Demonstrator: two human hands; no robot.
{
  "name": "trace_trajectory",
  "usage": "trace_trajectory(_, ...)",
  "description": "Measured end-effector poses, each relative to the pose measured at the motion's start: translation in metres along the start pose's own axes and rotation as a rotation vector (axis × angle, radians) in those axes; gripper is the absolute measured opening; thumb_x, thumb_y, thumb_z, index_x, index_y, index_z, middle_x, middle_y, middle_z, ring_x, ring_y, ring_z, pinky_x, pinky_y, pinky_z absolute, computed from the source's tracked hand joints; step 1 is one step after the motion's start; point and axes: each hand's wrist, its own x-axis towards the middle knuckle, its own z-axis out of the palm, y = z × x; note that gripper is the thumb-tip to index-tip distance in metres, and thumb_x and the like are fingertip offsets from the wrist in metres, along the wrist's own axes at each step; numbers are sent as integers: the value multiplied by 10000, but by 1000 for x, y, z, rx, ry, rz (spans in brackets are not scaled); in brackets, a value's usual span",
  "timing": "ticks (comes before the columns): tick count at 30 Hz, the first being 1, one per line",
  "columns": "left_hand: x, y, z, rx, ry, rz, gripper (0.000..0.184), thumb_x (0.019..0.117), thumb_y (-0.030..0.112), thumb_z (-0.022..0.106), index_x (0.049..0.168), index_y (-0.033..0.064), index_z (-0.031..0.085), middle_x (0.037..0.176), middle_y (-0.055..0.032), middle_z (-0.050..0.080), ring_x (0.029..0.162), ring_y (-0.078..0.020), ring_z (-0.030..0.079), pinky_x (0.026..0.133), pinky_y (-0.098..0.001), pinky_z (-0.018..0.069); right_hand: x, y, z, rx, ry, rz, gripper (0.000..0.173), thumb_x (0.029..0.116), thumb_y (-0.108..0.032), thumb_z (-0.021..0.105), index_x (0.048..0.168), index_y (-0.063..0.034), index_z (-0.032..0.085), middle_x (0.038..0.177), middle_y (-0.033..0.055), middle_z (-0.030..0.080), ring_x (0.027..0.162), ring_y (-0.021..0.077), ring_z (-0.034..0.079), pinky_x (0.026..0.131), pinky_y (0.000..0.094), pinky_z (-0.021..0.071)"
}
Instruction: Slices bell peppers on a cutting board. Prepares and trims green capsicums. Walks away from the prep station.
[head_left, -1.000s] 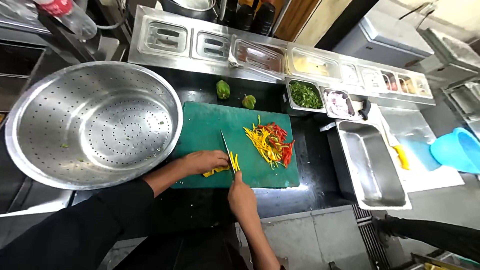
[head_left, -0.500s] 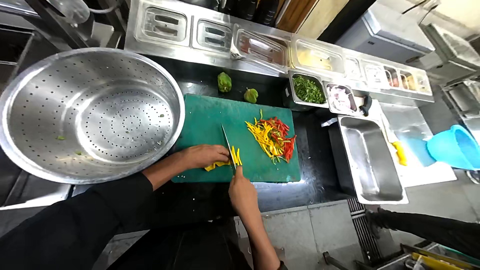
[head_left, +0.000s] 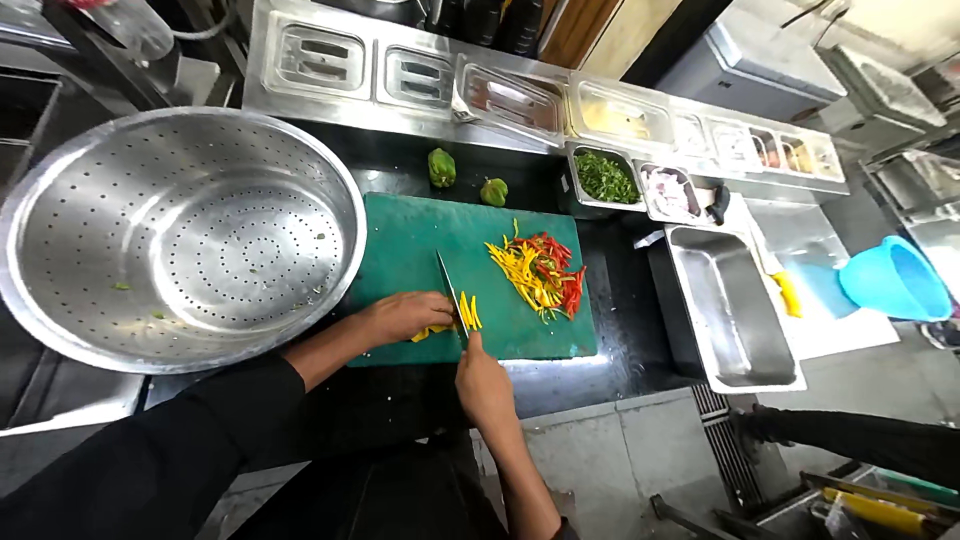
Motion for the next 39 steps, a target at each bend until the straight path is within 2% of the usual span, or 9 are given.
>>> trace_trajectory(5, -3, 0, -3, -20, 7, -3, 285, 906, -129, 622, 1081, 42, 770, 1181, -115, 720, 1178, -265, 662, 1044, -363, 517, -4, -3, 5, -8, -2, 25, 386, 1103, -226, 354, 1472, -140, 430, 1144, 172, 704, 1082, 352, 698, 878, 528, 552)
trace_trajectory(9, -3, 4, -4, 26, 10, -29, 215, 916, -109, 621, 1020, 26, 752, 1123, -115, 715, 1122, -260, 675, 995, -367, 545, -13, -6, -3, -10, -13, 17, 405, 1103, -230, 359, 1496, -147, 411, 1136, 179, 705, 1075, 358, 699, 879, 533, 550)
trace_trajectory(15, -9, 7, -10, -46, -66, -67, 178, 993, -2, 593, 1085, 15, 745, 1220, -135, 692, 1208, -275, 642, 1066, -385, 501, -9, -11, 5, -20, 13, 12, 374, 1094, -206, 376, 1458, -141, 433, 1091, 174, 707, 1046, 359, 704, 851, 525, 557)
trace_trajectory(17, -11, 1, -12, -42, -55, -45, 162, 992, 34, 614, 1085, 30, 747, 1203, -118, 692, 1190, -250, 646, 1059, -374, 509, -12, -10, 3, -12, -5, -1, 373, 1097, -211, 362, 1453, -137, 443, 1139, 174, 702, 1075, 356, 698, 865, 526, 554)
trace_trajectory(20, -14, -2, -9, -73, -30, -45, 163, 990, 44, 626, 1101, 8, 740, 1230, -142, 686, 1214, -279, 639, 1072, -389, 497, -4, -15, 9, -4, 19, 6, 370, 1100, -208, 367, 1455, -130, 436, 1113, 178, 705, 1063, 360, 701, 866, 527, 552)
trace_trajectory(29, -16, -7, -4, -60, 36, 57, 100, 964, 57, 662, 986, 11, 747, 1098, -133, 718, 1128, -282, 676, 1040, -385, 517, -11, -13, 10, 0, 18, -2, 366, 1106, -217, 364, 1460, -143, 420, 1053, 177, 706, 1015, 370, 709, 835, 532, 558)
trace_trajectory(31, -15, -13, -5, -37, 84, 108, 104, 961, 69, 657, 952, 35, 754, 1043, -107, 725, 1072, -260, 682, 1008, -369, 527, -13, -14, 6, -2, -5, -10, 379, 1105, -218, 355, 1472, -146, 414, 1115, 177, 700, 1059, 363, 700, 862, 530, 552)
trace_trajectory(36, -19, -11, -2, -58, 79, 100, 122, 975, 77, 644, 967, 29, 756, 1068, -113, 721, 1091, -248, 680, 1021, -354, 521, -9, -16, 10, 0, 16, -13, 360, 1099, -203, 379, 1451, -138, 423, 1058, 184, 703, 1019, 377, 706, 831, 535, 559)
trace_trajectory(39, -20, -10, -10, -84, 58, 78, 128, 965, 27, 640, 988, 34, 765, 1100, -101, 726, 1120, -228, 675, 1043, -342, 513, -10, -17, 8, 23, -11, -18, 380, 1103, -215, 361, 1472, -143, 416, 1098, 181, 701, 1060, 369, 697, 866, 533, 548)
